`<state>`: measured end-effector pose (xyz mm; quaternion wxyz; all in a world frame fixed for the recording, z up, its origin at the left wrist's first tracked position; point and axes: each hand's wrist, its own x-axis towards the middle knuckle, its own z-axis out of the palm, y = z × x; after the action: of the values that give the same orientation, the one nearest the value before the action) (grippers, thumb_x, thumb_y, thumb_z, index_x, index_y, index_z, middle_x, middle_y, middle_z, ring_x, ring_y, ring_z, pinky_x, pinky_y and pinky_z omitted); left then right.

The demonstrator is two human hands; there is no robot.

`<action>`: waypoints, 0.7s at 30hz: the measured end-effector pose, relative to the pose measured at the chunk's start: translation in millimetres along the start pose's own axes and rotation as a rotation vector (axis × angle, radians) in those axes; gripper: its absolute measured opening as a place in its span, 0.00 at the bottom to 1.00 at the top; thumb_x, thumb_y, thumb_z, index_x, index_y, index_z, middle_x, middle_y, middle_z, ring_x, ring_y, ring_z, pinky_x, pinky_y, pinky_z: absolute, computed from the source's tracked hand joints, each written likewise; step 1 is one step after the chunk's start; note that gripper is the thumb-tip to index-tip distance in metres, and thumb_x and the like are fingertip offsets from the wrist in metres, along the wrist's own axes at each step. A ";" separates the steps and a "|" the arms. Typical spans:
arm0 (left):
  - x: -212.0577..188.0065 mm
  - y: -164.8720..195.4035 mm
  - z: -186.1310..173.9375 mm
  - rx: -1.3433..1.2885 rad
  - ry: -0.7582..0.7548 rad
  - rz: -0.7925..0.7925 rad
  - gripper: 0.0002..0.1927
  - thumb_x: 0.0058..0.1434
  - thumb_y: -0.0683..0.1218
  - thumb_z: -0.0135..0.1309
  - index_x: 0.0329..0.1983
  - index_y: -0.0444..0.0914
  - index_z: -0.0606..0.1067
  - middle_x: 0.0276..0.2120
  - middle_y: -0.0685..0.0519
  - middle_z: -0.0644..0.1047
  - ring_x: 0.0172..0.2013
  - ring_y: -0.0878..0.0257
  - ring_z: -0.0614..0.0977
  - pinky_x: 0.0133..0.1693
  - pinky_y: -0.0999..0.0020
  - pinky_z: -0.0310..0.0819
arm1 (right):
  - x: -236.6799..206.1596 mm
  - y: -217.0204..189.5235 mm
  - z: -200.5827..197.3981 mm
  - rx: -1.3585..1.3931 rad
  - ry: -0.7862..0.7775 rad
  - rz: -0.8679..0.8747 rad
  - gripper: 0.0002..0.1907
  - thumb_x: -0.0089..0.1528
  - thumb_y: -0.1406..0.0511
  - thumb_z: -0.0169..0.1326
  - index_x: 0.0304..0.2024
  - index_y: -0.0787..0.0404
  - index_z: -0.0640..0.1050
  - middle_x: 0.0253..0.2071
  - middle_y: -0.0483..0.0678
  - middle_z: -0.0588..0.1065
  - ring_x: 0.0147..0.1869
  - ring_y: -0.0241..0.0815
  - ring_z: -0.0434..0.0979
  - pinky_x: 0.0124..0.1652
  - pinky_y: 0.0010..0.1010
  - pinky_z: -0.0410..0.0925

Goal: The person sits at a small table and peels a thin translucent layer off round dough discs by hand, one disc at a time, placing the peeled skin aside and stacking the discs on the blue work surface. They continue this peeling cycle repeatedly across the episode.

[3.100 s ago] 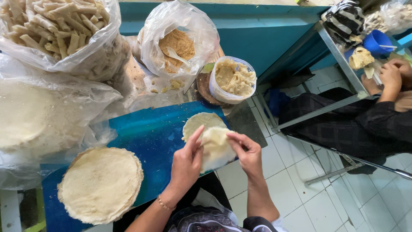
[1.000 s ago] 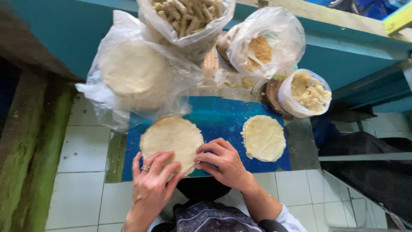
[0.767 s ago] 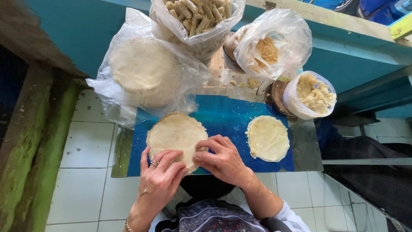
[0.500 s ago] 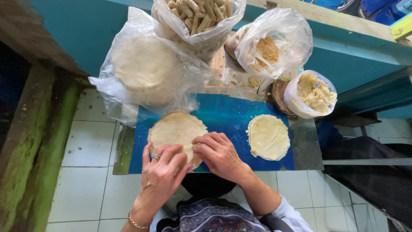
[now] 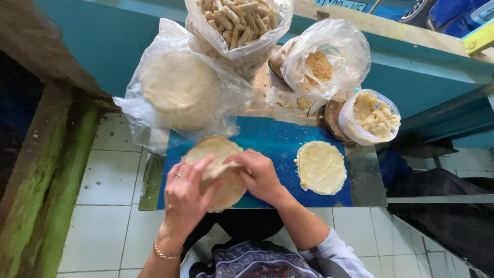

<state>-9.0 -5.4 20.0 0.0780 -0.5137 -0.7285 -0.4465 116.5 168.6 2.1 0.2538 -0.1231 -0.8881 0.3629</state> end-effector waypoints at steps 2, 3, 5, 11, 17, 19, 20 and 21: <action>7.5 -6.6 0.4 0.012 0.067 -0.104 0.22 0.58 0.42 0.63 0.56 0.37 0.74 0.47 0.47 0.80 0.47 0.50 0.80 0.55 0.53 0.70 | 1.0 11.9 7.9 0.199 0.067 0.190 0.09 0.64 0.68 0.59 0.47 0.61 0.81 0.40 0.47 0.80 0.41 0.37 0.79 0.41 0.29 0.72; 10.5 -8.7 0.8 0.019 0.103 -0.157 0.21 0.60 0.40 0.62 0.57 0.38 0.73 0.49 0.47 0.80 0.49 0.50 0.80 0.56 0.54 0.71 | 3.0 17.6 11.1 0.301 0.089 0.253 0.07 0.66 0.69 0.58 0.47 0.62 0.80 0.39 0.47 0.81 0.42 0.33 0.77 0.42 0.28 0.72; 11.4 -8.0 2.7 -0.023 0.196 -0.094 0.27 0.61 0.42 0.62 0.62 0.34 0.68 0.55 0.40 0.74 0.54 0.45 0.75 0.57 0.52 0.69 | 5.3 26.0 15.6 0.524 0.128 0.367 0.07 0.67 0.69 0.57 0.47 0.63 0.80 0.39 0.44 0.81 0.43 0.29 0.76 0.43 0.26 0.72; -5.1 8.1 20.8 0.130 0.086 0.177 0.16 0.57 0.43 0.62 0.49 0.39 0.77 0.56 0.43 0.74 0.57 0.48 0.76 0.63 0.43 0.63 | 6.7 28.3 18.5 0.708 0.114 0.387 0.07 0.66 0.69 0.58 0.46 0.64 0.80 0.41 0.42 0.80 0.45 0.30 0.77 0.45 0.26 0.71; -30.1 -1.5 7.5 0.118 0.046 0.046 0.12 0.57 0.45 0.63 0.43 0.39 0.81 0.46 0.52 0.80 0.51 0.58 0.79 0.64 0.45 0.61 | 1.5 2.5 3.9 0.171 0.029 0.041 0.12 0.59 0.72 0.62 0.46 0.62 0.81 0.43 0.49 0.81 0.46 0.44 0.79 0.45 0.31 0.72; -31.2 -5.5 7.3 0.093 0.061 0.016 0.11 0.57 0.45 0.62 0.43 0.39 0.81 0.45 0.52 0.80 0.50 0.58 0.79 0.65 0.48 0.61 | 5.7 -5.9 -0.3 0.186 0.029 -0.004 0.13 0.59 0.73 0.60 0.47 0.59 0.82 0.45 0.49 0.82 0.48 0.47 0.81 0.47 0.32 0.73; -30.9 -8.0 6.8 0.100 0.066 0.035 0.11 0.57 0.45 0.62 0.43 0.38 0.81 0.45 0.52 0.81 0.51 0.57 0.78 0.64 0.48 0.60 | 7.7 -9.4 -1.7 0.161 0.001 -0.054 0.16 0.57 0.73 0.60 0.48 0.60 0.81 0.45 0.49 0.81 0.49 0.48 0.80 0.48 0.33 0.72; -30.2 -9.9 6.6 0.105 0.069 0.054 0.12 0.57 0.45 0.62 0.43 0.38 0.81 0.45 0.51 0.81 0.52 0.56 0.78 0.64 0.48 0.60 | 9.8 -12.4 -2.5 0.135 -0.027 -0.103 0.18 0.56 0.73 0.60 0.49 0.60 0.81 0.45 0.49 0.81 0.50 0.48 0.80 0.49 0.34 0.72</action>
<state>-1.0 -21.8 -6.8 0.1422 -0.5127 -0.7336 -0.4228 109.3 165.3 16.0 0.2680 -0.0550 -0.8700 0.4101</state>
